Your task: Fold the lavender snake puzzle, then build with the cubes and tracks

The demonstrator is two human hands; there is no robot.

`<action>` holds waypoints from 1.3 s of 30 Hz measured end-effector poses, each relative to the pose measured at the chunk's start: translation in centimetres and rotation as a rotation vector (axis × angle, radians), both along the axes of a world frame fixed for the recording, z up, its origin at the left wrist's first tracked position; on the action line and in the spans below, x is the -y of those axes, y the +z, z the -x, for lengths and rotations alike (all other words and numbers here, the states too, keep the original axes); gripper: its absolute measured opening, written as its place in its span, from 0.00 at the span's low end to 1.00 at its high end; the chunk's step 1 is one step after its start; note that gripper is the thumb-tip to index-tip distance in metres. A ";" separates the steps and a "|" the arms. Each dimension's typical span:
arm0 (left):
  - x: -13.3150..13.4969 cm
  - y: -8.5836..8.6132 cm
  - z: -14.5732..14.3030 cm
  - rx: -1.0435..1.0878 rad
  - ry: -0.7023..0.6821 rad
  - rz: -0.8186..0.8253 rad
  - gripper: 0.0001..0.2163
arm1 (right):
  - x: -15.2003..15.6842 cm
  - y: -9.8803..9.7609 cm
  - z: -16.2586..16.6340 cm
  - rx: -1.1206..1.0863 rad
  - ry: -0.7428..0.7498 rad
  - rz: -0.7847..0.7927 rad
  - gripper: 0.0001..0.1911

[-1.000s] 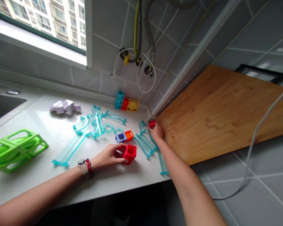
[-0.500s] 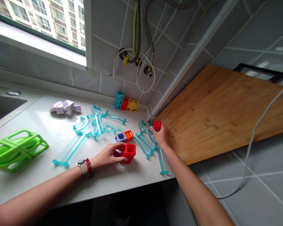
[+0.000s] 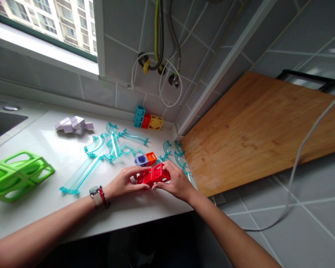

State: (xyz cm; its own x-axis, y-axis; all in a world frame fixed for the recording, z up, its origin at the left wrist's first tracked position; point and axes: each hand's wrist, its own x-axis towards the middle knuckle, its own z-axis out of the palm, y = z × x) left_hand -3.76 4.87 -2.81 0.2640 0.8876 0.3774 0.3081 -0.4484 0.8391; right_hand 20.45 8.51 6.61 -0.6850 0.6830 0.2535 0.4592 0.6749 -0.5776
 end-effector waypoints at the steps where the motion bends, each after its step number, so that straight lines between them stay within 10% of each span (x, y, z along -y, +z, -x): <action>1: 0.0 -0.1 0.1 -0.006 0.005 -0.022 0.27 | 0.0 -0.2 0.0 -0.002 -0.004 -0.006 0.21; 14: 0.0 -0.8 0.1 -0.045 0.020 -0.170 0.26 | 0.5 -2.6 -0.3 -0.140 -0.180 0.168 0.50; 23: -0.2 -1.1 0.2 -0.038 -0.026 -0.161 0.25 | 0.4 -0.4 0.7 0.039 0.020 -0.027 0.31; 39: -0.1 -0.9 -0.1 0.012 -0.024 0.170 0.28 | 0.4 -0.2 1.3 0.102 -0.081 0.020 0.46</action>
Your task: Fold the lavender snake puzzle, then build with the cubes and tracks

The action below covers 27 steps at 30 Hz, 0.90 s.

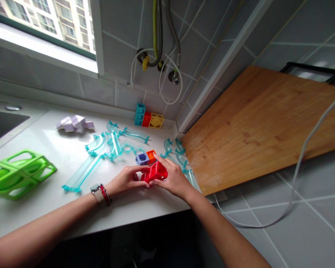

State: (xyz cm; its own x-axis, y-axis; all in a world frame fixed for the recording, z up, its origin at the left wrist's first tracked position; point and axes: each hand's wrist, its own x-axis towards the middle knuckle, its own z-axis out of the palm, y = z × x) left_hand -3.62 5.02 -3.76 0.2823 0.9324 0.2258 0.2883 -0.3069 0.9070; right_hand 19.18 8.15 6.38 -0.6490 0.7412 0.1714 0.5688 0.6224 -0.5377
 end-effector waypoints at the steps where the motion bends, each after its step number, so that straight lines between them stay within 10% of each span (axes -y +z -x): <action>1: 0.0 0.0 0.0 0.008 -0.005 0.006 0.28 | 0.0 -0.3 0.0 -0.027 -0.001 0.019 0.48; 6: -0.1 -0.1 0.1 0.042 -0.001 0.048 0.29 | 1.1 -5.6 -0.8 -0.444 -0.132 0.153 0.64; 11: 0.0 0.1 0.2 0.062 -0.022 0.009 0.26 | 2.6 -11.8 -0.7 -0.655 -0.274 0.200 0.52; 19: 1.4 2.3 -0.5 0.013 0.067 -0.012 0.24 | 2.5 -10.5 -0.5 -0.615 -0.171 0.232 0.26; 27: -2.8 10.1 3.4 0.163 0.314 -0.123 0.22 | 2.7 -10.6 -0.9 -0.626 -0.161 0.275 0.13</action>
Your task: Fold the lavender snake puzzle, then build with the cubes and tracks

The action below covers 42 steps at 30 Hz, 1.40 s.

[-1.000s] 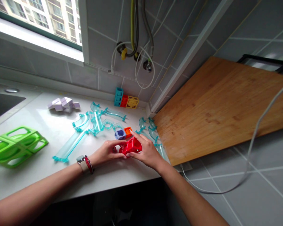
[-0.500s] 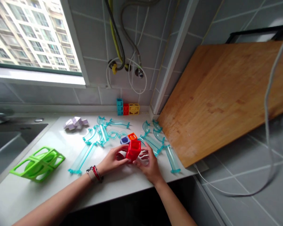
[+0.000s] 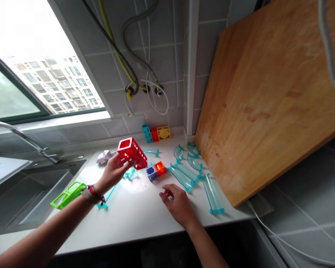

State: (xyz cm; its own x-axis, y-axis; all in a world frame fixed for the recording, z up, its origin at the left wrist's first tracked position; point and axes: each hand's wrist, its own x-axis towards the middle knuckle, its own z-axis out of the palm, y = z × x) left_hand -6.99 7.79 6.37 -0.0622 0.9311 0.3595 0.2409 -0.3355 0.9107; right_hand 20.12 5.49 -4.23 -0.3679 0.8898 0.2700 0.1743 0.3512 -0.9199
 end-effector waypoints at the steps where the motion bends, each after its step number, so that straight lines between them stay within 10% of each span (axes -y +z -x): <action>1: -1.6 0.8 1.0 0.001 0.032 -0.005 0.23 | 0.1 0.1 0.0 0.007 0.009 -0.004 0.12; 6: -10.9 1.8 5.5 0.123 0.184 0.174 0.27 | 0.4 0.4 -0.1 0.084 0.042 -0.038 0.09; 15: -21.8 -3.8 9.3 0.148 0.353 0.387 0.17 | 0.5 0.3 0.4 0.195 0.049 -0.090 0.08; 42: -25.4 -8.2 10.3 -0.227 0.484 0.234 0.30 | 0.3 -1.3 0.9 0.250 0.019 -0.318 0.06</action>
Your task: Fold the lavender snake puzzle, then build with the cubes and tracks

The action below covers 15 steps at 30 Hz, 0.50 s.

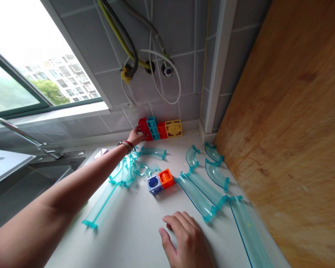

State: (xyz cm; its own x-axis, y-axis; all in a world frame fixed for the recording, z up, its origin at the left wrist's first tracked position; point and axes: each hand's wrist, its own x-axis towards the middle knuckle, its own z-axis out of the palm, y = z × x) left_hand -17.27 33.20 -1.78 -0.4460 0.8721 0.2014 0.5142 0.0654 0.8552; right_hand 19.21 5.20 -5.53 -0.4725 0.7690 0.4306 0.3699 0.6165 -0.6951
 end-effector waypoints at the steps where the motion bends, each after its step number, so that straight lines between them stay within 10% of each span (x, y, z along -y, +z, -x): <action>1: 0.0 -0.1 0.0 -0.030 0.002 0.002 0.31 | 0.0 0.0 0.0 0.003 0.001 0.001 0.06; 15: -0.6 -1.0 -0.8 -0.267 0.096 0.061 0.37 | -0.2 -0.3 0.2 0.006 0.000 -0.031 0.06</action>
